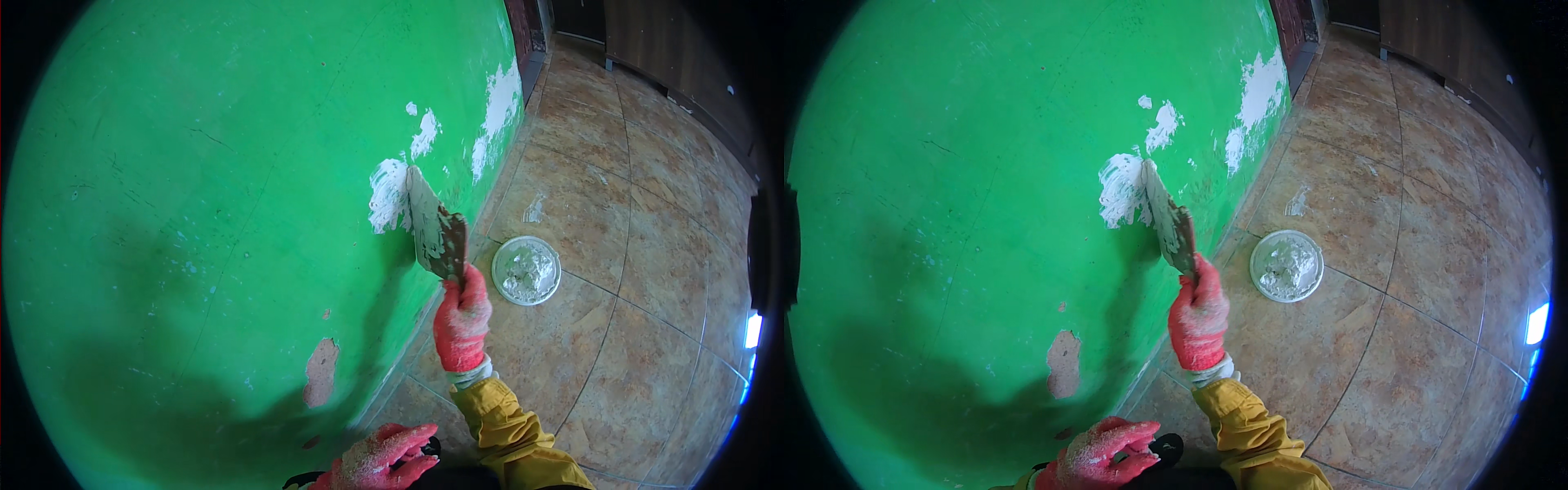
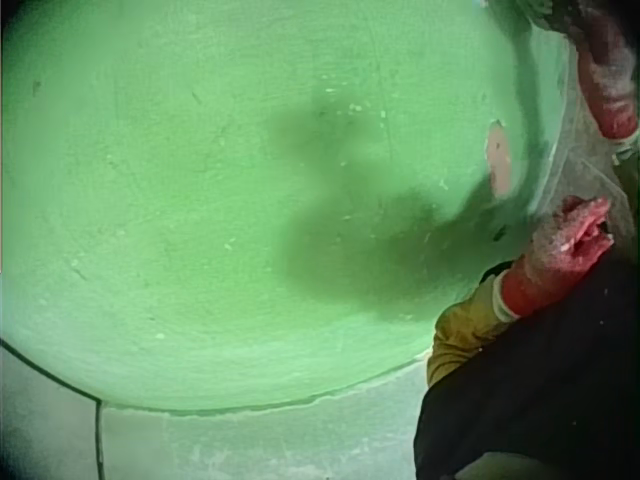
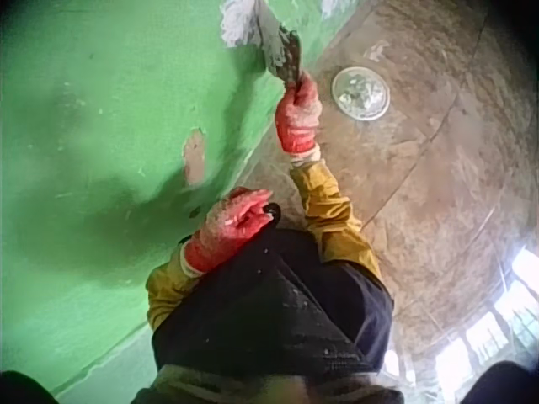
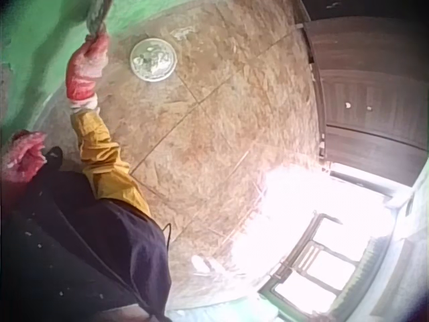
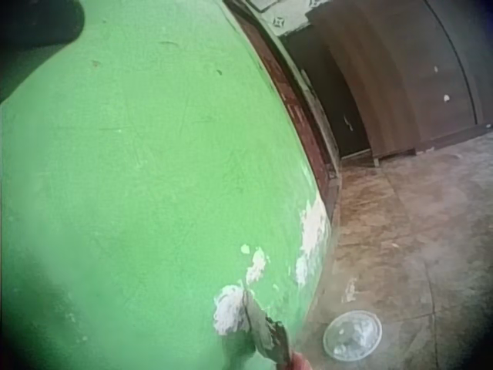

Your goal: The person repairs a green wall by scooping putty from a round container with a putty knife and spreading it over damaged spots on the wall.

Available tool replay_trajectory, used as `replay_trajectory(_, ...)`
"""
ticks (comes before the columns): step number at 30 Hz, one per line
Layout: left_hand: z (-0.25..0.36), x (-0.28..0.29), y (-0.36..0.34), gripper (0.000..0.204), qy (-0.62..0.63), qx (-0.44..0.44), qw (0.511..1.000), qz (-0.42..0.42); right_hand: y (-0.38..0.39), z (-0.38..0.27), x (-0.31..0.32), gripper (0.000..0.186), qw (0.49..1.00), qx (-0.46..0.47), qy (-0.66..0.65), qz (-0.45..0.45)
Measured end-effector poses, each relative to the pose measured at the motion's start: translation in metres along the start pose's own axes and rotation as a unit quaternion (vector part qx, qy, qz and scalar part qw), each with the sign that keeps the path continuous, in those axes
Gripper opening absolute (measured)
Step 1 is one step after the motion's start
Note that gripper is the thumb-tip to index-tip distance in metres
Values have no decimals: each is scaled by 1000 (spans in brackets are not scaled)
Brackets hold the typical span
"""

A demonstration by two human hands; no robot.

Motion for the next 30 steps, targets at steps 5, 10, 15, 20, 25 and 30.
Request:
replay_trajectory(5,-2,9,-12,49,-124,-29,992,13,24,-10,-21,54,991,55,54,-107)
replay_trajectory(10,-10,41,-37,49,-261,-6,956,131,37,0,-23,56,982,133,67,-117)
replay_trajectory(15,-10,43,-58,50,-297,-55,939,162,48,-3,-6,54,986,92,49,-134)
replay_trajectory(20,-19,37,-57,51,-317,-41,937,141,45,-5,11,52,995,-24,-3,-97)
replay_trajectory(25,-20,36,-51,51,-326,-48,935,131,15,-2,1,47,997,-22,-52,-48)
replay_trajectory(30,-18,34,-48,51,-326,-55,936,123,4,-4,-7,46,997,6,-62,-48)
Point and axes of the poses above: each hand's wrist, its own y-axis away from the middle knuckle, its own x-axis out of the back of the hand, z = x × y, the point moved 4 cm from there along -y, towards the middle knuckle
